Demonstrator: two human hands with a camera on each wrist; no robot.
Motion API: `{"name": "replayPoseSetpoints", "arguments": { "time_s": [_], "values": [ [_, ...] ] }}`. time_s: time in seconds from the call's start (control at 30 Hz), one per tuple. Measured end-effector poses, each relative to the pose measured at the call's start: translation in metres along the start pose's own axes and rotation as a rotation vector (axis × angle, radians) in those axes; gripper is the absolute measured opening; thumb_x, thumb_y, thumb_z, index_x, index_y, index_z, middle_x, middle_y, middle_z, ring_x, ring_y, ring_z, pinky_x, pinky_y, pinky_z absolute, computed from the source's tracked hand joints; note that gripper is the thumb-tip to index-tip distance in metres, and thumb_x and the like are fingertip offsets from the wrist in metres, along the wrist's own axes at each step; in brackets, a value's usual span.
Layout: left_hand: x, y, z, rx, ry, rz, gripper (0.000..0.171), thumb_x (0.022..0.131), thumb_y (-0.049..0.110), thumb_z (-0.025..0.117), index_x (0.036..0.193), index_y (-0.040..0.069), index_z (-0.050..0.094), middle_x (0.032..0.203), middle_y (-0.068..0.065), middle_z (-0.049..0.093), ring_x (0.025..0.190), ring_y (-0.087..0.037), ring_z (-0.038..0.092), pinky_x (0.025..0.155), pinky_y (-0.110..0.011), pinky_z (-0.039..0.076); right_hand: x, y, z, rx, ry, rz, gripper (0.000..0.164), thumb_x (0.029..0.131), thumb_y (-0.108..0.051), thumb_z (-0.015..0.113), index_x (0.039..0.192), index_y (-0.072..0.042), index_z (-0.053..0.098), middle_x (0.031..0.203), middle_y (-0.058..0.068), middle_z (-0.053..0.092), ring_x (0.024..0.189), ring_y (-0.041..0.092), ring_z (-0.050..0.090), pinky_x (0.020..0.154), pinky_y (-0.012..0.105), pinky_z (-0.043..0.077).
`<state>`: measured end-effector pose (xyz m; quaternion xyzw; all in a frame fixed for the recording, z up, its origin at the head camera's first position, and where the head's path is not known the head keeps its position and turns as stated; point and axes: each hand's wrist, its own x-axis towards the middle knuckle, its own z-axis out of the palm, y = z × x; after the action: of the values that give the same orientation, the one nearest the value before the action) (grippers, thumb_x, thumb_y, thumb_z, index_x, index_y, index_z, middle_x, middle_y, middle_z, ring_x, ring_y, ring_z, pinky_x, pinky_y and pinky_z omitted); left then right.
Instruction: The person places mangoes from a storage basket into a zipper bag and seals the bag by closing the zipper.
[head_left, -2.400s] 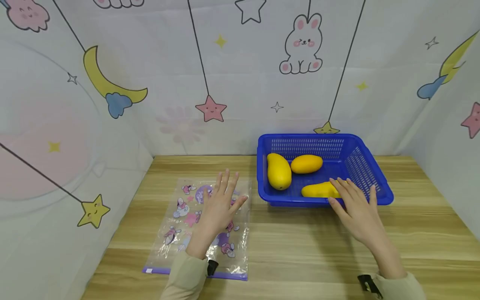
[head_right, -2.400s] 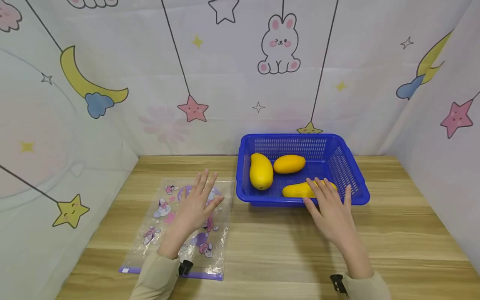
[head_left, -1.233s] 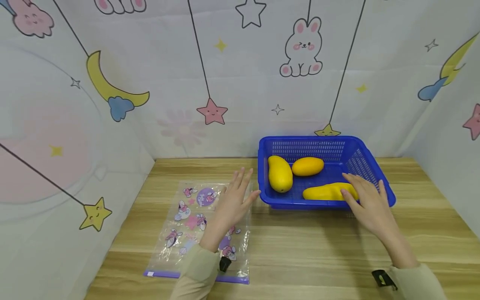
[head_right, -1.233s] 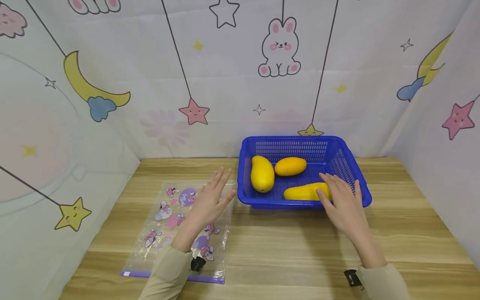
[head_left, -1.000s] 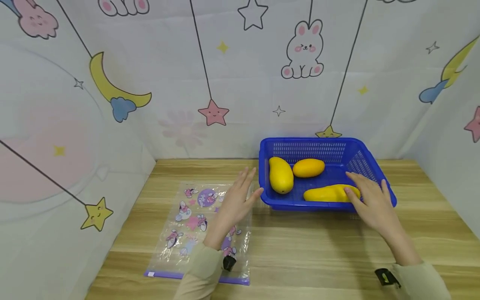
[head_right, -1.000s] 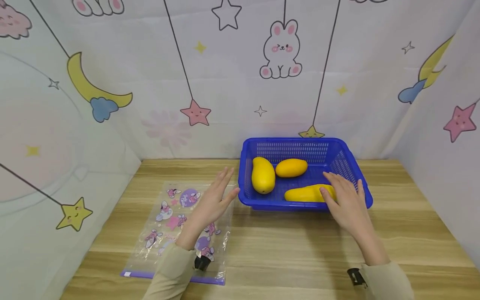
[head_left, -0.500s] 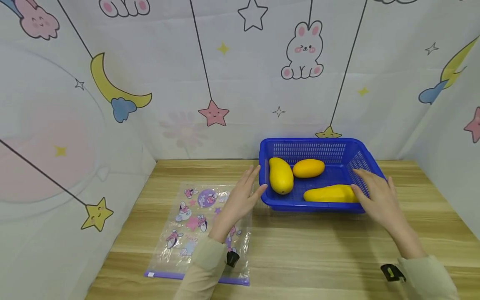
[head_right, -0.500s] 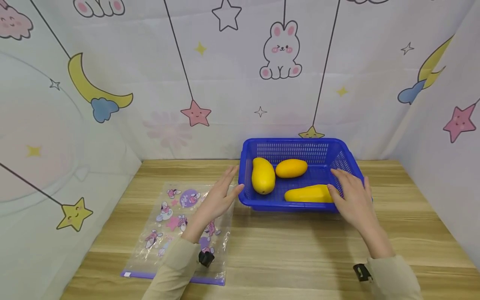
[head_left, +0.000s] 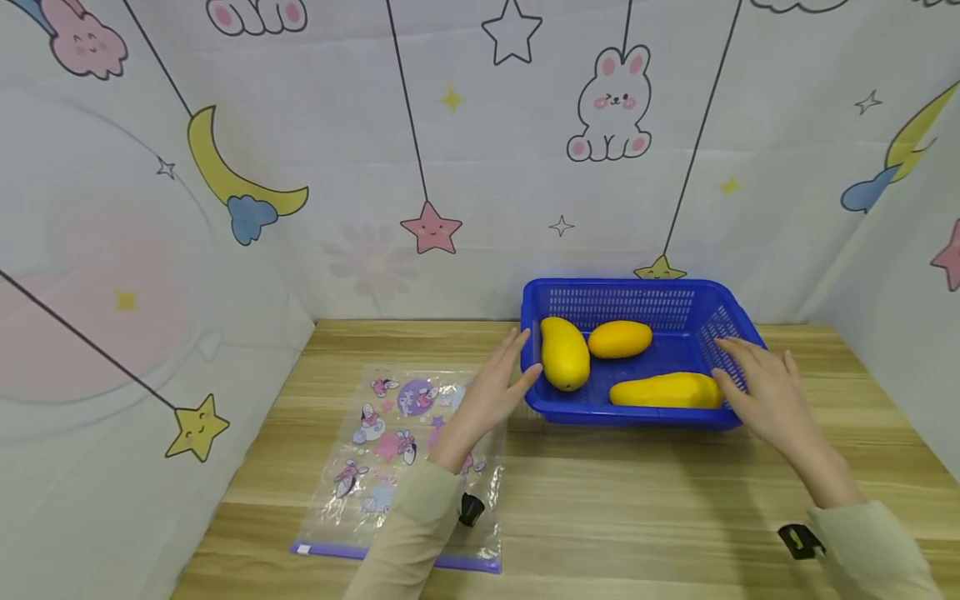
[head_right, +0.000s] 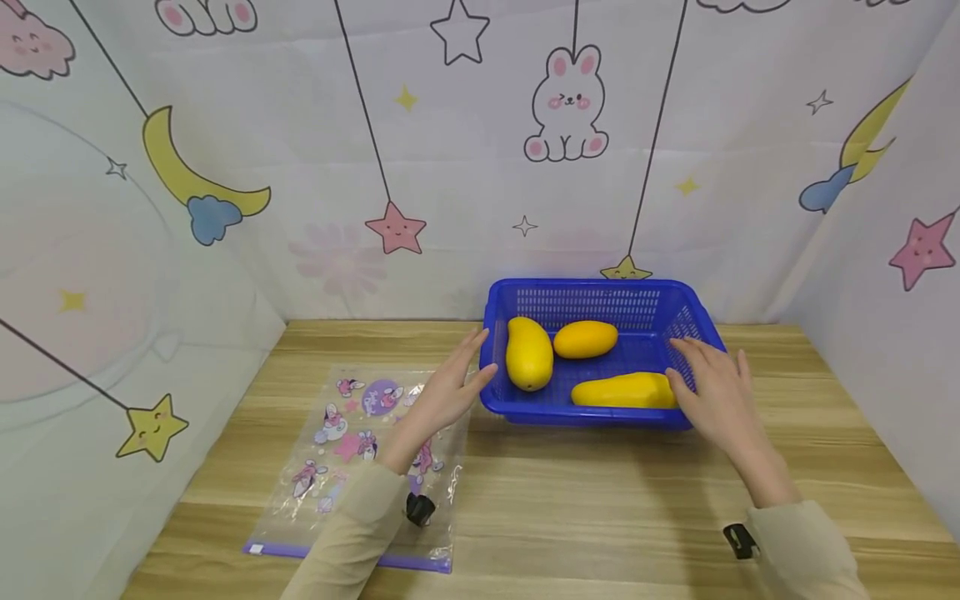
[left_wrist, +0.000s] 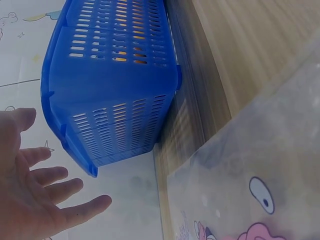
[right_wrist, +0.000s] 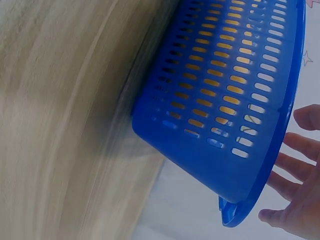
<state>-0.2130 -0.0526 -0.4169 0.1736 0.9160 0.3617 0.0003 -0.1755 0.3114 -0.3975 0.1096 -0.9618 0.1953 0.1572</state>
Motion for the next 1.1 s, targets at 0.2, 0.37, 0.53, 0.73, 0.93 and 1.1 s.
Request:
{"name": "replayPoseSetpoints", "arguments": {
  "time_s": [0.2, 0.37, 0.53, 0.73, 0.93, 1.1],
  "values": [
    [0.007, -0.002, 0.003, 0.013, -0.009, -0.011, 0.062, 0.100, 0.045, 0.042, 0.154, 0.023, 0.021, 0.163, -0.001, 0.013, 0.148, -0.029, 0.023, 0.117, -0.054, 0.026, 0.001, 0.006, -0.004, -0.027, -0.019, 0.027, 0.044, 0.099, -0.024, 0.047, 0.136, 0.001, 0.048, 0.140, 0.032, 0.043, 0.125, 0.056, 0.036, 0.111, 0.073, 0.002],
    [0.011, -0.004, 0.003, 0.038, -0.020, -0.004, 0.061, 0.100, 0.042, 0.043, 0.154, 0.022, 0.021, 0.163, -0.002, 0.013, 0.148, -0.029, 0.024, 0.116, -0.055, 0.028, 0.002, 0.009, -0.007, -0.044, -0.032, 0.044, 0.043, 0.099, -0.022, 0.046, 0.136, 0.001, 0.047, 0.141, 0.032, 0.042, 0.125, 0.056, 0.036, 0.110, 0.073, 0.004],
    [0.017, -0.004, 0.004, 0.059, -0.017, 0.000, 0.061, 0.100, 0.043, 0.043, 0.154, 0.023, 0.022, 0.163, -0.004, 0.013, 0.146, -0.031, 0.026, 0.114, -0.055, 0.030, 0.005, 0.016, -0.008, -0.059, -0.028, 0.036, 0.043, 0.096, -0.015, 0.050, 0.135, 0.003, 0.047, 0.140, 0.035, 0.041, 0.123, 0.058, 0.037, 0.108, 0.075, 0.009],
    [0.022, -0.005, 0.004, 0.058, -0.020, -0.017, 0.060, 0.101, 0.041, 0.043, 0.154, 0.024, 0.021, 0.163, -0.004, 0.011, 0.146, -0.032, 0.027, 0.112, -0.059, 0.030, 0.010, 0.029, -0.006, -0.061, -0.033, 0.036, 0.046, 0.094, -0.012, 0.052, 0.135, 0.006, 0.045, 0.139, 0.039, 0.038, 0.121, 0.060, 0.036, 0.104, 0.077, 0.016],
    [0.024, -0.006, 0.003, 0.057, -0.023, -0.024, 0.059, 0.100, 0.036, 0.046, 0.153, 0.022, 0.024, 0.163, -0.006, 0.013, 0.146, -0.032, 0.028, 0.112, -0.059, 0.032, 0.014, 0.039, -0.005, -0.036, -0.112, 0.113, 0.053, 0.096, -0.014, 0.049, 0.143, 0.008, 0.034, 0.141, 0.045, 0.028, 0.121, 0.065, 0.032, 0.095, 0.076, 0.028],
    [0.026, -0.006, 0.005, 0.059, -0.035, -0.037, 0.058, 0.100, 0.033, 0.045, 0.153, 0.023, 0.024, 0.163, -0.005, 0.012, 0.146, -0.032, 0.028, 0.113, -0.057, 0.031, 0.014, 0.040, -0.006, -0.039, -0.176, 0.152, 0.055, 0.097, -0.013, 0.044, 0.145, 0.009, 0.028, 0.138, 0.047, 0.027, 0.117, 0.065, 0.033, 0.092, 0.076, 0.031]
  ]
}}
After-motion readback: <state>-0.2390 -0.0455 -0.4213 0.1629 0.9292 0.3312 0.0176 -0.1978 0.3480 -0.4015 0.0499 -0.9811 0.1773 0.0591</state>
